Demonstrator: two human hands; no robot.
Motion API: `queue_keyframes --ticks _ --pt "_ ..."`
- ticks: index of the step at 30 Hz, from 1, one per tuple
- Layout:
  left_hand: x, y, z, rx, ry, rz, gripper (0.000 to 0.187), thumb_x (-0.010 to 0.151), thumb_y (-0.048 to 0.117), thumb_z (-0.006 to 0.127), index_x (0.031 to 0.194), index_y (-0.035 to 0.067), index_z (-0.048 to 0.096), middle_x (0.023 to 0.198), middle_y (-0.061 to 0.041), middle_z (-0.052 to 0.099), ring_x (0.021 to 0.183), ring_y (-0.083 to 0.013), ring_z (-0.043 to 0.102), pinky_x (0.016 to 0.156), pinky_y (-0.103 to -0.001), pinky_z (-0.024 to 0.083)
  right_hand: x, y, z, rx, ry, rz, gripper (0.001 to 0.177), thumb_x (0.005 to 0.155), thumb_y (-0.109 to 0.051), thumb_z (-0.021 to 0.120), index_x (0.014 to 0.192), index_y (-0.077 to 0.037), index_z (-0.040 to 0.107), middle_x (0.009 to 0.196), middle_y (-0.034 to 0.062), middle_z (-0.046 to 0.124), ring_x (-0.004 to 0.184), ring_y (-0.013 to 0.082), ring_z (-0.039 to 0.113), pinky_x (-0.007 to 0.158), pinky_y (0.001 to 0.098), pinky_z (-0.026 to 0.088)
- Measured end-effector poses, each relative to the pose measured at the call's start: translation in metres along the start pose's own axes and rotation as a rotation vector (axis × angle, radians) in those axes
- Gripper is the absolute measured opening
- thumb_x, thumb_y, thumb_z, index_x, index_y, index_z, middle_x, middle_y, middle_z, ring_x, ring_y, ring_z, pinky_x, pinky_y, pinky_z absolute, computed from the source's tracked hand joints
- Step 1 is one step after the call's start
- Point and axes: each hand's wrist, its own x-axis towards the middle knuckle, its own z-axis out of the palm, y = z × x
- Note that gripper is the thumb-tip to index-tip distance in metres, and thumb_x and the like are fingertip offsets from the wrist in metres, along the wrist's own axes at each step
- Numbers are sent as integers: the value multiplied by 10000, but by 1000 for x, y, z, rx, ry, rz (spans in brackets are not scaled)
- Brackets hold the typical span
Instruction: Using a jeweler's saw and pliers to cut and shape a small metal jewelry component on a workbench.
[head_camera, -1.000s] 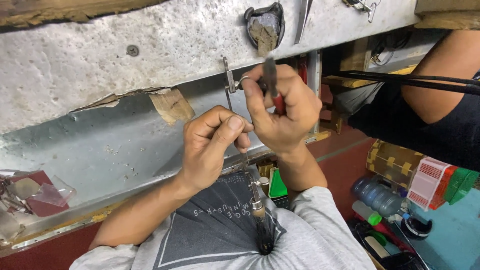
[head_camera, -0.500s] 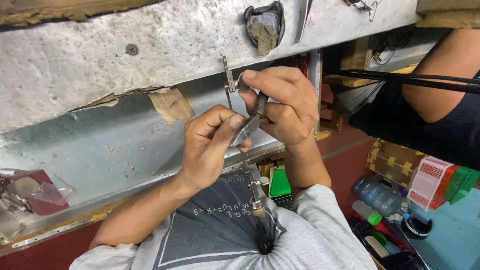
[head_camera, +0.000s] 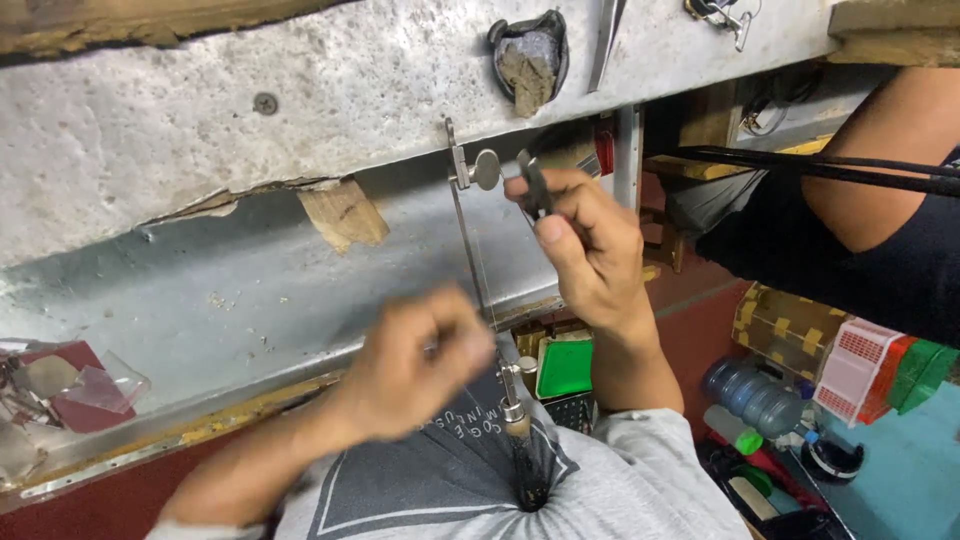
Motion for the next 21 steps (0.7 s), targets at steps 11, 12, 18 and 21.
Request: queue_keyframes --ticks 11,12,18,21 --pt "-20 11 21 67 -688 -180 351 1051 359 504 1071 55 678 1053 -62 746 979 -242 753 890 -354 588 -9 -16 -2 -273 -162 160 338 1067 -219 498 833 22 456 1147 321 679 1063 359 700 808 380 494" --pt "-21 11 21 61 -688 -188 351 1051 359 504 1071 55 678 1053 -62 746 979 -242 753 890 -354 588 -6 -18 -2 -270 -163 169 338 1067 -219 498 833 22 456 1147 321 679 1063 359 700 808 380 494" --pt "-24 9 22 96 -637 -153 345 1052 380 499 1032 82 671 990 -23 741 919 -221 758 846 -343 586 8 -28 -1 -280 -220 97 371 1077 -207 467 809 46 430 961 287 630 1010 380 676 788 398 486" --pt "-26 7 21 59 -630 -147 316 1055 341 513 1025 66 664 988 -44 731 913 -233 746 853 -347 581 12 -32 -3 -307 -246 90 342 1085 -185 455 849 62 452 936 251 596 920 349 637 765 391 482"
